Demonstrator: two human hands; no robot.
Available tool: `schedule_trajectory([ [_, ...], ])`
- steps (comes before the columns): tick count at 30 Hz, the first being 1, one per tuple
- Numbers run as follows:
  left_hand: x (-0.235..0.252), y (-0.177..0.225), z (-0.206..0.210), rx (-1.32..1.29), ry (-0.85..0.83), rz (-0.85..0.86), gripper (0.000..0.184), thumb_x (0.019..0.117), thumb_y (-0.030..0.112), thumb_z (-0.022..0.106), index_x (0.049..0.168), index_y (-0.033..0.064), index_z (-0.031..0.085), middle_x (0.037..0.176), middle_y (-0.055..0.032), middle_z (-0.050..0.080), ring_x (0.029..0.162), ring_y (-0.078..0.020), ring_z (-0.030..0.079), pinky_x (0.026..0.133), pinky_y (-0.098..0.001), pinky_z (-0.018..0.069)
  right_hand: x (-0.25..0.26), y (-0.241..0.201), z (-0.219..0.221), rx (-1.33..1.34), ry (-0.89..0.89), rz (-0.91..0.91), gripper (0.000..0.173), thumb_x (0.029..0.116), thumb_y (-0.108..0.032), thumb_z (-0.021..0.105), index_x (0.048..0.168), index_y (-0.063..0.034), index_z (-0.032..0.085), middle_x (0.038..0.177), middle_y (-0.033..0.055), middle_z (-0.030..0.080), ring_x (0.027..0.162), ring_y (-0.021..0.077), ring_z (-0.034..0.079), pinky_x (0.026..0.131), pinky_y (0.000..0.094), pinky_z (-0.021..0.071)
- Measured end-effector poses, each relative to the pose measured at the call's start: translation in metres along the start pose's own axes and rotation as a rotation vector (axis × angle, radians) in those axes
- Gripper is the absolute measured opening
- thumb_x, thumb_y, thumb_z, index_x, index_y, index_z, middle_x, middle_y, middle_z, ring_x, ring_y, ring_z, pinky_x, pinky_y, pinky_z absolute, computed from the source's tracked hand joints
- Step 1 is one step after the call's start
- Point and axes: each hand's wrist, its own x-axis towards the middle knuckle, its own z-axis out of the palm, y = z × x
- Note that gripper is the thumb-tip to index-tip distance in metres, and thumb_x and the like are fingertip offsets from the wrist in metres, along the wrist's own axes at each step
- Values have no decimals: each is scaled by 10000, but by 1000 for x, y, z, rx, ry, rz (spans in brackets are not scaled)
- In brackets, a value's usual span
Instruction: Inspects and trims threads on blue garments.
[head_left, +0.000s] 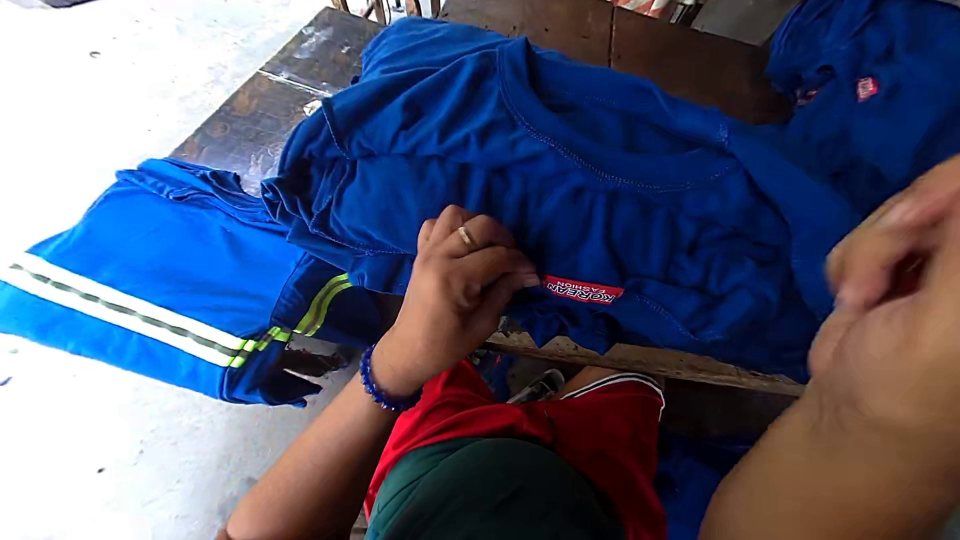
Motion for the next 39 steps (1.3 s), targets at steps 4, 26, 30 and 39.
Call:
schedule_trajectory([
  [4, -17, 17, -1, 99, 221, -95, 124, 997, 124, 595, 991, 40, 687, 1226, -140, 606, 1195, -240, 524, 1027, -395, 394, -50, -2, 10, 74, -104, 148, 212, 1060, -200, 535, 1261, -189, 600, 848, -168, 558, 646, -74, 475, 564, 114, 409],
  [26, -19, 17, 57, -12, 96, 137, 95, 965, 46, 646, 915, -7, 706, 1010, -158, 720, 1077, -266, 673, 996, -386, 514, -105, -2, 22, 18, -108, 168, 241, 981, -187, 690, 1116, 5, 633, 971, -20, 661, 885, -55, 614, 787, 100, 530],
  [30, -20, 20, 56, -169, 115, 75, 98, 1013, 84, 583, 943, 24, 614, 1044, -128, 613, 1098, -193, 620, 1000, -321, 504, -111, -7, 28, -189, -143, 109, 272, 978, -222, 697, 1028, 45, 679, 894, 76, 674, 839, -12, 612, 767, 99, 493],
  [39, -23, 25, 59, -235, 179, 123, 136, 1021, 148, 577, 899, 89, 576, 1031, -49, 550, 1061, -128, 569, 1053, -336, 449, -111, -13, 52, -240, -67, 54, 242, 932, -149, 731, 988, 83, 690, 854, 110, 694, 794, -7, 624, 754, 87, 494],
])
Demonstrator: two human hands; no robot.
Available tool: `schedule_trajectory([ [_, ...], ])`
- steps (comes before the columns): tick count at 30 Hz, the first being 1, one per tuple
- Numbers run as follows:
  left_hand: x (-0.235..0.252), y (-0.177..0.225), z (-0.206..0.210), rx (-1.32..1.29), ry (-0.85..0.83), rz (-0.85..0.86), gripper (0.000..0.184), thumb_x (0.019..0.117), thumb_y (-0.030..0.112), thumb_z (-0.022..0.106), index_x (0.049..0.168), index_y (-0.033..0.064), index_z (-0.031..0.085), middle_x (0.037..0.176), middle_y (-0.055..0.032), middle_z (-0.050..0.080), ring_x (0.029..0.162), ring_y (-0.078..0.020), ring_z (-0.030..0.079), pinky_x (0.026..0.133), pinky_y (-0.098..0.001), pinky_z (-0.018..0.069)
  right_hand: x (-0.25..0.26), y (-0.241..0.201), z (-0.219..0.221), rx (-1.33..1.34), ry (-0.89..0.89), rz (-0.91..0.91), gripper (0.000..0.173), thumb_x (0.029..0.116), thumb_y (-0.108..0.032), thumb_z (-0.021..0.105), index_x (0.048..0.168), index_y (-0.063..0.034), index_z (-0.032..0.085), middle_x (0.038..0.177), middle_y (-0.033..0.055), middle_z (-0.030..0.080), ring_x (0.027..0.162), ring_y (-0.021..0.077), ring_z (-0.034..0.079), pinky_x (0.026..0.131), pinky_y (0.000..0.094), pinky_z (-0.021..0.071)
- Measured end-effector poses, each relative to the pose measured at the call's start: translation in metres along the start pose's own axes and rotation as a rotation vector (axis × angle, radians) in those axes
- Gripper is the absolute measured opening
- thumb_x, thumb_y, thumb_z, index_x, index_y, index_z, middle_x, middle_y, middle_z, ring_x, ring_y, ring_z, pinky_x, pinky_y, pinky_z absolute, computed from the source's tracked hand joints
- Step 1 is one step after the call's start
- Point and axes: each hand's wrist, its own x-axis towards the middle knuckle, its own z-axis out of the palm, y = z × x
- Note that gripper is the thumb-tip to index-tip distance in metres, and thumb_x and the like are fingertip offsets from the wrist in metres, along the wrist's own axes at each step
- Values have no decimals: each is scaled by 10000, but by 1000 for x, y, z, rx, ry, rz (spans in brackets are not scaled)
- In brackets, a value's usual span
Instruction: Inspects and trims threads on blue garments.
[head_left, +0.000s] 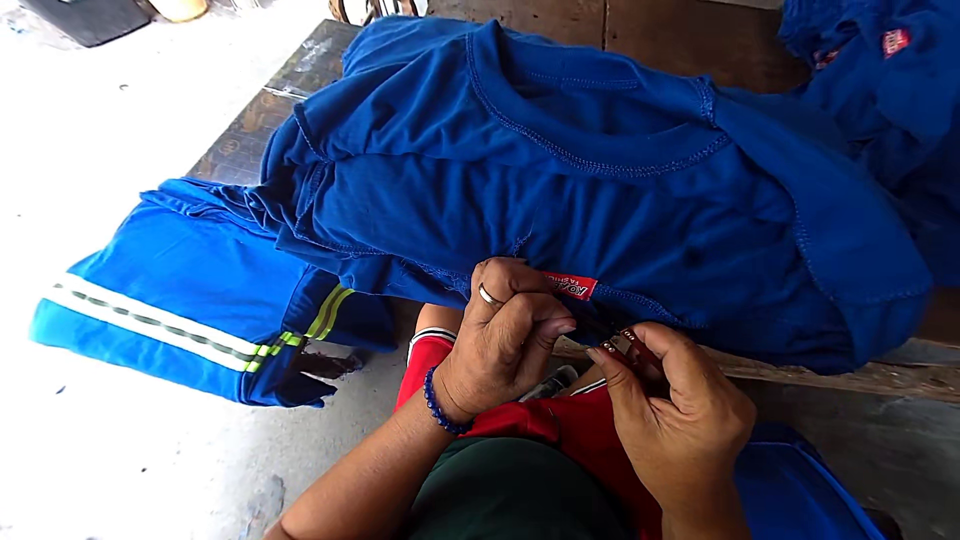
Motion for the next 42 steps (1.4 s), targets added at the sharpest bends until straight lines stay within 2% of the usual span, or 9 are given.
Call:
schedule_trajectory([
  [7, 0, 0, 3, 40, -16, 14, 115, 1001, 120, 605, 893, 81, 592, 991, -54, 554, 1016, -139, 564, 1055, -358, 420, 2, -10, 11, -12, 70, 80, 202, 917, -103, 723, 955, 85, 659, 808, 66, 649, 721, -42, 568, 693, 73, 470],
  [12, -1, -1, 5, 53, -18, 25, 109, 988, 105, 626, 887, 64, 630, 977, -61, 570, 1017, -159, 556, 1030, -365, 407, 3, -12, 14, -34, 65, 90, 167, 934, -93, 694, 948, 72, 674, 819, 72, 669, 749, -35, 602, 713, 78, 487],
  [17, -4, 1, 2, 26, 20, 18, 110, 998, 92, 603, 893, 69, 576, 1019, -65, 552, 1051, -151, 572, 1059, -349, 452, 1, -10, 12, -17, 73, 54, 153, 950, -60, 663, 960, 92, 675, 838, 91, 677, 792, -29, 622, 762, 82, 499],
  [20, -9, 3, 2, 40, 165, -24, 90, 1023, 128, 579, 939, 95, 572, 1090, -38, 534, 1097, -98, 577, 1035, -297, 500, 0, -11, 8, 62, 75, 61, 185, 960, -73, 671, 1024, 94, 625, 865, 52, 656, 794, -58, 604, 758, 79, 507],
  [26, -20, 6, -3, 56, 452, -208, 127, 1063, 234, 521, 1011, 211, 635, 1157, 105, 519, 1179, 25, 480, 1001, -163, 411, 5, -13, -12, 123, 96, 50, 286, 955, -168, 713, 1155, -15, 577, 955, -42, 600, 788, -90, 529, 687, 55, 435],
  [28, -21, 9, -5, 34, 470, -238, 135, 1065, 241, 516, 1007, 225, 638, 1157, 117, 513, 1175, 32, 473, 993, -151, 404, 8, -18, -17, 52, 32, 0, 226, 983, -168, 677, 1114, -14, 576, 925, -20, 621, 797, -97, 560, 726, 44, 464],
  [32, -20, 15, -6, 12, 461, -227, 123, 1063, 255, 525, 993, 220, 620, 1134, 106, 502, 1140, 37, 480, 971, -139, 410, 12, -22, -3, -37, -40, -107, 207, 962, -167, 698, 1031, 24, 658, 831, 69, 643, 757, 1, 578, 706, 93, 456],
  [37, -20, 21, -5, -15, 422, -211, 100, 1060, 240, 540, 1006, 202, 615, 1133, 86, 494, 1114, 43, 491, 952, -123, 432, 21, -28, 17, -138, -62, -131, 220, 944, -173, 703, 975, 43, 724, 776, 95, 671, 707, 65, 598, 654, 155, 459],
  [42, -20, 21, -5, -34, 378, -182, 115, 1065, 230, 534, 991, 184, 609, 1130, 70, 494, 1096, 39, 497, 932, -121, 442, 27, -31, 26, -146, -44, -126, 198, 934, -151, 715, 947, 46, 718, 777, 89, 671, 695, 53, 588, 638, 149, 454],
])
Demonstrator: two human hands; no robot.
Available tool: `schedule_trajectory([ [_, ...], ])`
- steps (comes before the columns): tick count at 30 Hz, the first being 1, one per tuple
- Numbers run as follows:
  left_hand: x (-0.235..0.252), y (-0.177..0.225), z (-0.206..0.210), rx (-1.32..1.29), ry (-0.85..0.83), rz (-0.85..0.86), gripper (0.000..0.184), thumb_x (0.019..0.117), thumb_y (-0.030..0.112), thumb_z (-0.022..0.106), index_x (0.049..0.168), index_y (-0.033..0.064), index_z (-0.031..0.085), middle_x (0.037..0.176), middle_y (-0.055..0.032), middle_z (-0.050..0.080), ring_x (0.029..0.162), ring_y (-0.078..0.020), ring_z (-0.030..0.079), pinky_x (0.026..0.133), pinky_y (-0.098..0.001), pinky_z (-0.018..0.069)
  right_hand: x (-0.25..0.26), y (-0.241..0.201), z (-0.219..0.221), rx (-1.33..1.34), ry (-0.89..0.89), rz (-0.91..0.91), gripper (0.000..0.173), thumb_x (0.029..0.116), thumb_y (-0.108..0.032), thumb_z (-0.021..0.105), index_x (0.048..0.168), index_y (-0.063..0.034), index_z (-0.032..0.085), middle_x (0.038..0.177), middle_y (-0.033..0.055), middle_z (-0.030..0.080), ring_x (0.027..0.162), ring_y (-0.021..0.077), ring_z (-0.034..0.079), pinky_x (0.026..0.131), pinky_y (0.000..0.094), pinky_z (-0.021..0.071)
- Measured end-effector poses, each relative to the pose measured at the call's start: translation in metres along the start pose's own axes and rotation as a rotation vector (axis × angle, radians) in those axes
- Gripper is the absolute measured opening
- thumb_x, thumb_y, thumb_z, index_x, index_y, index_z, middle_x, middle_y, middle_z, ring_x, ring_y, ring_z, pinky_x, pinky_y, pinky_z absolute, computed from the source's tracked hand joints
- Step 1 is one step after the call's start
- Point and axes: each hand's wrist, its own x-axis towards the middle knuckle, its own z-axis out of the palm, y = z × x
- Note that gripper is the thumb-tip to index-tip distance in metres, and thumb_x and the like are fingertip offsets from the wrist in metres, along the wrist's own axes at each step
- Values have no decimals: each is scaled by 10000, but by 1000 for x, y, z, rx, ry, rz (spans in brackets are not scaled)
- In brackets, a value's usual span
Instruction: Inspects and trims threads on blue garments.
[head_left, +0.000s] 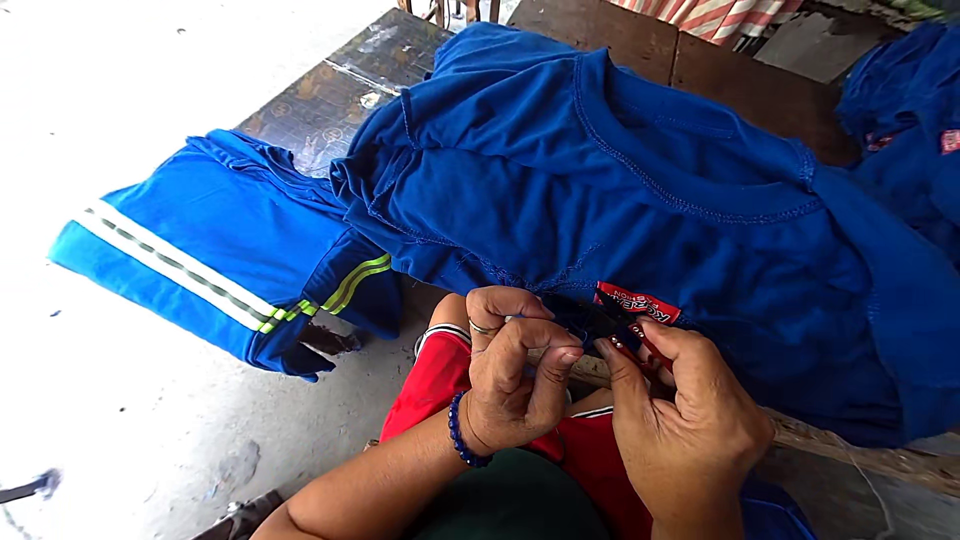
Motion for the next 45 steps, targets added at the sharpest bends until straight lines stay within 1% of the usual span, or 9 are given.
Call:
schedule_trajectory([
  [5, -2, -6, -3, -30, -60, 37, 222, 1093, 263, 441, 926, 170, 554, 1095, 54, 503, 1097, 23, 500, 937, -135, 428, 2, 5, 1, 21, -9, 50, 166, 948, -113, 687, 943, 47, 728, 822, 109, 712, 766, 52, 662, 707, 144, 513],
  [9, -2, -21, -9, 125, -111, 139, 255, 1068, 401, 499, 958, 191, 592, 1117, 64, 547, 1151, -37, 503, 1028, -224, 383, 3, 23, -8, 324, 36, 185, 153, 937, -67, 699, 1010, 35, 611, 851, -30, 653, 753, -78, 591, 693, 77, 506],
  [13, 0, -41, 0, 394, -123, 254, 130, 967, 260, 717, 1005, 139, 747, 1059, -24, 615, 1062, -168, 525, 1003, -365, 341, 4, 32, -13, 513, 80, 253, 178, 900, -14, 699, 1050, -28, 602, 863, -98, 666, 751, -54, 619, 695, 106, 535],
  [17, 2, -46, 7, 450, -120, 218, 46, 941, 141, 703, 912, 122, 735, 984, -41, 630, 1005, -191, 529, 955, -384, 334, 3, 32, -16, 508, 43, 232, 176, 902, -47, 710, 1046, -37, 611, 856, -105, 664, 748, -62, 608, 682, 95, 523],
  [24, 4, -22, -10, 278, -176, 25, 100, 994, 157, 619, 904, 131, 653, 1036, -7, 585, 1076, -103, 502, 1016, -337, 308, -8, 36, -21, 312, -130, 92, 208, 915, -117, 735, 1007, 60, 678, 858, 26, 683, 785, -62, 607, 721, 69, 507],
  [29, 3, -17, -11, 218, -134, 35, 89, 1003, 170, 613, 924, 128, 618, 1066, 7, 554, 1054, -45, 508, 1000, -267, 337, -9, 28, -13, 11, -125, -9, 206, 949, -180, 693, 972, 19, 741, 823, 110, 707, 752, 76, 635, 694, 163, 489],
  [35, 4, -26, -3, 374, -116, 87, 157, 953, 294, 729, 962, 137, 737, 1036, -10, 582, 1081, -134, 492, 1031, -370, 288, -6, 30, -18, 107, -80, 40, 198, 931, -142, 721, 977, 50, 700, 837, 84, 684, 763, -5, 606, 713, 100, 484],
  [38, 4, -34, 5, 410, -97, 104, 83, 936, 191, 729, 889, 126, 752, 973, -31, 599, 1035, -162, 506, 992, -389, 292, -7, 32, -26, 135, -61, 44, 226, 932, -138, 721, 999, 72, 674, 850, 75, 669, 787, -36, 596, 741, 75, 480],
  [45, 1, -35, 4, 290, -92, 65, 109, 979, 159, 633, 875, 129, 645, 1006, -15, 542, 1033, -104, 483, 997, -328, 292, -8, 27, -19, -86, -118, -17, 200, 949, -171, 682, 968, 13, 758, 801, 111, 705, 725, 121, 639, 652, 196, 483],
])
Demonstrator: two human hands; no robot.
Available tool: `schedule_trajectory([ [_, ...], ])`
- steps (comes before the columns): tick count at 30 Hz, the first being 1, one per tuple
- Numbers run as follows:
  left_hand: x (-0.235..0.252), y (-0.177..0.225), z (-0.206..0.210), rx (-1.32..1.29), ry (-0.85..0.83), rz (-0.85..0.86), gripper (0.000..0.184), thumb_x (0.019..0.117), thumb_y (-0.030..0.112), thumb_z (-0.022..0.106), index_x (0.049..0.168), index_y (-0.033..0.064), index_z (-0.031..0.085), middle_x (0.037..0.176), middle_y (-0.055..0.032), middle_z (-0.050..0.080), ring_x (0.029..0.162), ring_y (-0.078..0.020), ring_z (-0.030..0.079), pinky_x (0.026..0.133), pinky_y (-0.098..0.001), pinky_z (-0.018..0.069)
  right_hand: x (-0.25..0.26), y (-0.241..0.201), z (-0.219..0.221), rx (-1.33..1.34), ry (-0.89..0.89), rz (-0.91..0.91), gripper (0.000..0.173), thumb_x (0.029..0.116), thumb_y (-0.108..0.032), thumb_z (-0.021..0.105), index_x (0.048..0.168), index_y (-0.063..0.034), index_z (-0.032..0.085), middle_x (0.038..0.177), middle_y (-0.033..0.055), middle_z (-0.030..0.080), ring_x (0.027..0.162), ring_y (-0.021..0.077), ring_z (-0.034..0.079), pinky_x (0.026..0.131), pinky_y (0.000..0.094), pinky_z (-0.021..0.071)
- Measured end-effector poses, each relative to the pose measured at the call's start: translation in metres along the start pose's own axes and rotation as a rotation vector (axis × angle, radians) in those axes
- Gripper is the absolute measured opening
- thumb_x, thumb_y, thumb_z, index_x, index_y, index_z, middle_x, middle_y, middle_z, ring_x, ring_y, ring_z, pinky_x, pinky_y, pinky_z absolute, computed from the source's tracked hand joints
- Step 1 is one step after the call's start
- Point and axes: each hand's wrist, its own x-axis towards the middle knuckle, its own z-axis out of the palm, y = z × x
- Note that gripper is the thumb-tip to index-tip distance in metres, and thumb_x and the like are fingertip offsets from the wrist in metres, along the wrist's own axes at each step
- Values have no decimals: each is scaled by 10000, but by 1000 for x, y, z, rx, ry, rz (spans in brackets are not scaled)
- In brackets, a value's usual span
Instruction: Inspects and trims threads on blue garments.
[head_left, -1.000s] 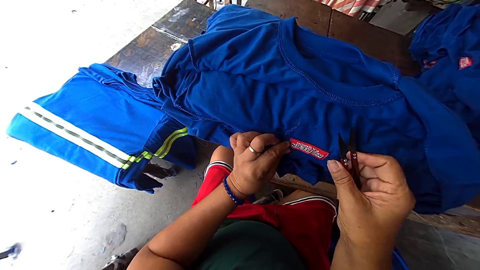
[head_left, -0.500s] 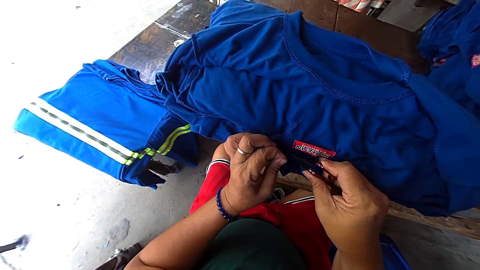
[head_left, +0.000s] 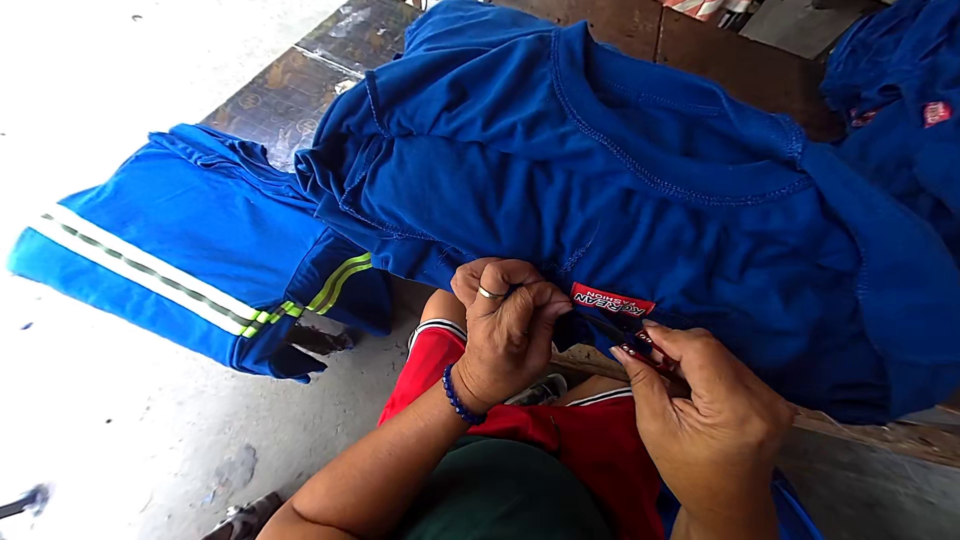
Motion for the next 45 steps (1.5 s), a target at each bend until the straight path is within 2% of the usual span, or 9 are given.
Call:
schedule_trajectory([
  [17, -1, 2, -2, -69, 27, 23, 145, 1015, 209, 559, 880, 163, 585, 1018, 21, 523, 1055, -62, 479, 1011, -296, 293, 7, -11, 25, -42, 81, -44, 161, 940, -104, 677, 924, 22, 776, 796, 139, 731, 715, 179, 679, 653, 256, 511],
  [20, 6, 2, -10, 33, 37, 30, 206, 1009, 304, 582, 839, 188, 571, 1043, 34, 523, 1087, -55, 478, 1050, -281, 293, 3, -5, 20, 69, 91, 11, 181, 965, -128, 671, 961, 43, 727, 808, 122, 694, 756, 99, 651, 702, 176, 505],
  [24, 33, -1, -20, 293, -58, 50, 265, 921, 340, 746, 1090, 138, 774, 1056, -68, 616, 1082, -227, 496, 984, -457, 266, -1, 1, 13, 300, 177, 71, 185, 920, -71, 708, 1008, 65, 620, 826, 30, 625, 750, -69, 567, 700, 60, 476],
  [28, 30, -8, -33, 118, -38, 80, 106, 956, 173, 691, 871, 132, 739, 973, -31, 625, 1056, -164, 518, 987, -402, 298, 0, 5, 3, 263, 231, 65, 190, 899, -62, 705, 1014, 63, 622, 788, 1, 613, 713, -94, 539, 686, 48, 457],
  [32, -1, -15, -50, 18, -1, 117, 146, 1061, 244, 508, 938, 193, 569, 1032, 60, 550, 1093, -40, 497, 1040, -273, 317, 6, 4, -2, 120, 241, -42, 176, 955, -138, 709, 928, 34, 680, 715, 44, 598, 661, -26, 526, 654, 85, 429],
  [34, -11, -14, -54, -4, -1, 97, 134, 1064, 239, 505, 949, 196, 560, 1030, 62, 544, 1095, -31, 494, 1044, -264, 316, 13, 0, 0, 62, 208, -138, 179, 959, -170, 723, 953, 9, 720, 759, 86, 575, 684, 69, 528, 635, 153, 408],
  [38, -6, -6, -55, -24, 20, 130, 152, 1079, 266, 483, 957, 206, 552, 1007, 67, 529, 1068, -15, 496, 1058, -258, 312, 30, -6, 13, -82, 98, -269, 207, 919, -224, 752, 1051, -65, 767, 1032, 179, 696, 740, 208, 626, 602, 281, 447],
  [41, -3, -4, -56, -101, -21, 165, 160, 1085, 256, 473, 963, 195, 558, 992, 51, 541, 1041, -26, 509, 1075, -266, 305, 41, -2, 19, -98, 29, -309, 153, 894, -135, 680, 987, -72, 785, 933, 129, 740, 720, 214, 673, 566, 315, 463],
  [45, -15, -8, -50, -62, 22, 63, 279, 1043, 501, 515, 1052, 229, 574, 1027, 81, 560, 1085, -30, 512, 1054, -274, 325, 50, 10, 20, 375, 46, -185, 82, 894, -67, 689, 906, 10, 715, 862, 61, 678, 787, 6, 623, 695, 104, 501],
])
